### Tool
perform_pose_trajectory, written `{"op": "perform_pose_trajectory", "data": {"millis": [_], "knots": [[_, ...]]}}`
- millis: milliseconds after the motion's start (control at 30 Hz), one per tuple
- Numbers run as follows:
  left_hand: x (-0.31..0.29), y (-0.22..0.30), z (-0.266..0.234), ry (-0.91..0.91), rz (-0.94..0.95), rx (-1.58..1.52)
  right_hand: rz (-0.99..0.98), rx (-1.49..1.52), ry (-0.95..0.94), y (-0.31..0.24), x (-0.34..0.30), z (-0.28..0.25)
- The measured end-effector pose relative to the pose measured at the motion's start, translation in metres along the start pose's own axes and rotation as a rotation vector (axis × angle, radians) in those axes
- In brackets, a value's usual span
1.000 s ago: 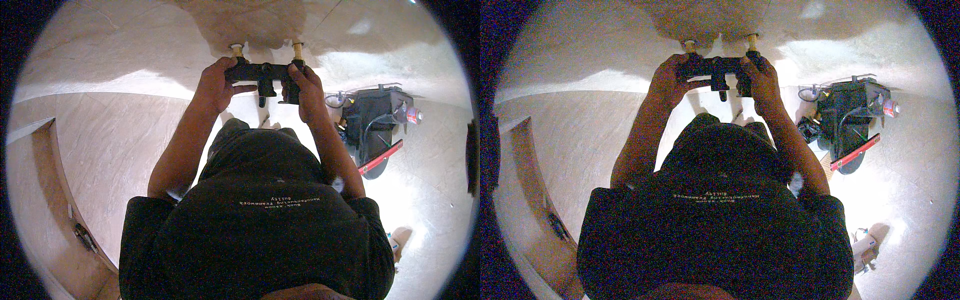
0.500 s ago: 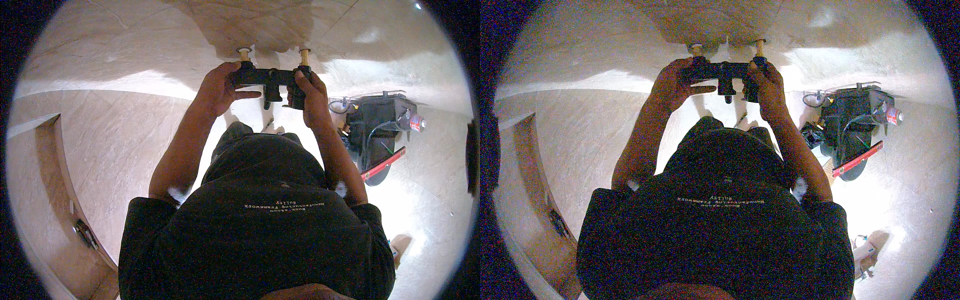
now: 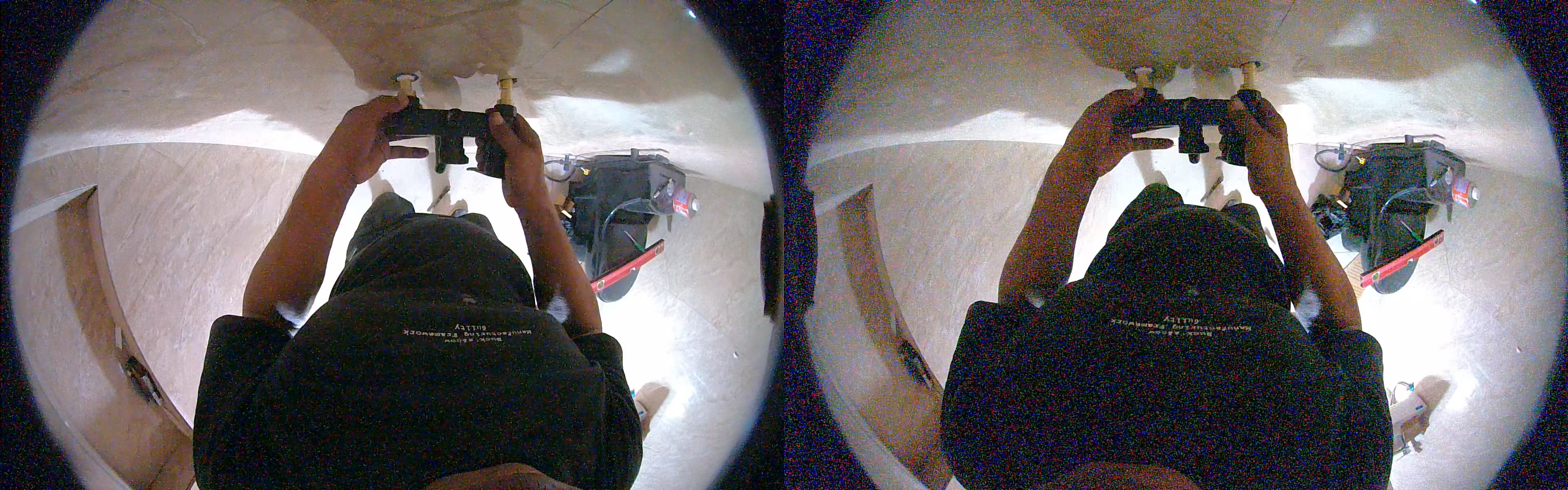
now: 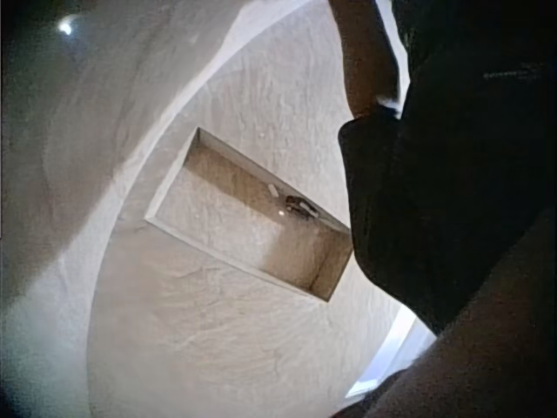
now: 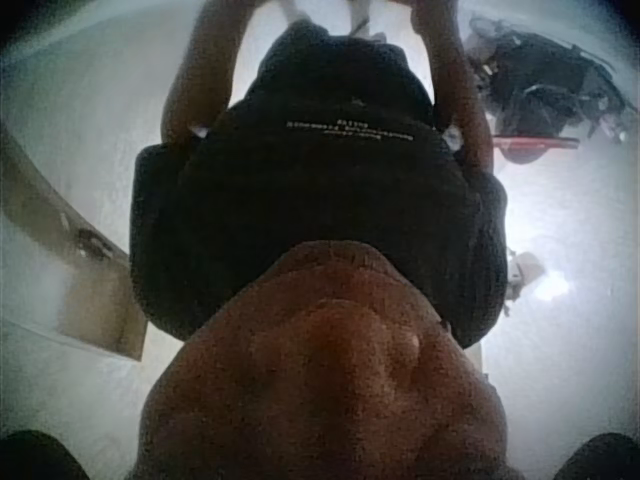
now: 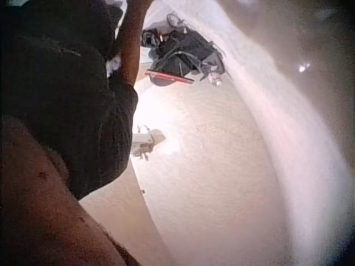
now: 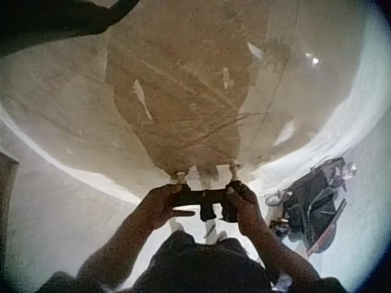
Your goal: The person prepares a shower fixture for installation by applying plumber's tape to the threaded connections and then positioning the fixture against the wall mounting points.
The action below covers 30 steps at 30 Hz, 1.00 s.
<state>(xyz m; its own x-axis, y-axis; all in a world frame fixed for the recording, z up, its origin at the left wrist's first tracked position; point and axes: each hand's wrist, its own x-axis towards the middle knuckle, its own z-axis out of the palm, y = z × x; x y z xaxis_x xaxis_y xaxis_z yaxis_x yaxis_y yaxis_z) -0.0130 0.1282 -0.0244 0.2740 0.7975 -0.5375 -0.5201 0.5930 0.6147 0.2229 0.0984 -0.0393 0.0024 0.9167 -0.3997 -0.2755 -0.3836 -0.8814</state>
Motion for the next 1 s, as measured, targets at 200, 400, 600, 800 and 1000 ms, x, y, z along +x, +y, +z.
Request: {"op": "perform_pose_trajectory", "data": {"millis": [200,400,600,800,1000], "knots": [[-0.002,-0.002,-0.004,0.077,0.063,0.179,0.011,0.039,0.003,0.002,-0.001,0.002],[-0.007,0.001,0.010,0.138,0.065,0.358,0.013,-0.006,0.001,0.002,0.000,-0.001],[-0.002,-0.004,-0.004,0.032,0.020,0.171,0.015,0.013,-0.007,0.000,0.000,-0.001],[-0.002,-0.014,0.004,0.137,0.123,0.332,0.016,0.017,-0.036,0.001,-0.001,-0.005],[-0.011,-0.011,0.005,0.074,0.066,0.197,-0.009,0.072,-0.032,0.006,0.000,-0.005]]}}
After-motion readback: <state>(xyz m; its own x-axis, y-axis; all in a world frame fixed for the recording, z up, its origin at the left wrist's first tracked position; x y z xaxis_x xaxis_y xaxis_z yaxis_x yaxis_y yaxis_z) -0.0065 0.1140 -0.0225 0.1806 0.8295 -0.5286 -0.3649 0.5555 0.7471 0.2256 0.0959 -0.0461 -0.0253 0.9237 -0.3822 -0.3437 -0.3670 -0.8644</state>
